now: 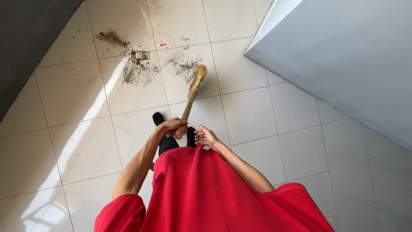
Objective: The person sweeps hair and dust across a tiled floor using a broom.
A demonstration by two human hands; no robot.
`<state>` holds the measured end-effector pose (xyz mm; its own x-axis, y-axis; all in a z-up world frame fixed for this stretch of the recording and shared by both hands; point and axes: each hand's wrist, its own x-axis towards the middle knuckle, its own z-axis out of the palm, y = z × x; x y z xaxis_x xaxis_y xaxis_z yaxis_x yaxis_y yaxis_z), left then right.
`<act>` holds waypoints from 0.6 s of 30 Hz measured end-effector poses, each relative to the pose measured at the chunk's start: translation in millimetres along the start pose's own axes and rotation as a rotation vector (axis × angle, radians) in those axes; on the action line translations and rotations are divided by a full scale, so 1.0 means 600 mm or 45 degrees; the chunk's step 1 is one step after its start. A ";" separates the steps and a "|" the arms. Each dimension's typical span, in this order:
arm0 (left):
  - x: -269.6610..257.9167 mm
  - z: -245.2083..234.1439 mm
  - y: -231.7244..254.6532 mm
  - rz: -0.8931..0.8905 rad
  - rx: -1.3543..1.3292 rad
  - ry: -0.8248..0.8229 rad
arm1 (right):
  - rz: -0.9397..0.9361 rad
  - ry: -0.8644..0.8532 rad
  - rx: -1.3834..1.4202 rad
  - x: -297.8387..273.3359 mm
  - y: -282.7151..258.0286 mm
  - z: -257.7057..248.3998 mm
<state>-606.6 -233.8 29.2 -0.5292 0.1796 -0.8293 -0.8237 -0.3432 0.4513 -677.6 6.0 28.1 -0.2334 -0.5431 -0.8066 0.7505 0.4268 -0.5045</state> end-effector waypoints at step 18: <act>0.189 0.083 0.150 -0.808 0.072 -0.595 | 0.125 1.219 1.308 0.163 -0.064 0.003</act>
<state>-751.2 -198.7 -7.9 0.0250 0.6987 -0.7150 -0.9994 -0.0003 -0.0352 -728.0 -64.7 -30.8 -0.1673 0.3306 -0.9288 0.8015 -0.5030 -0.3234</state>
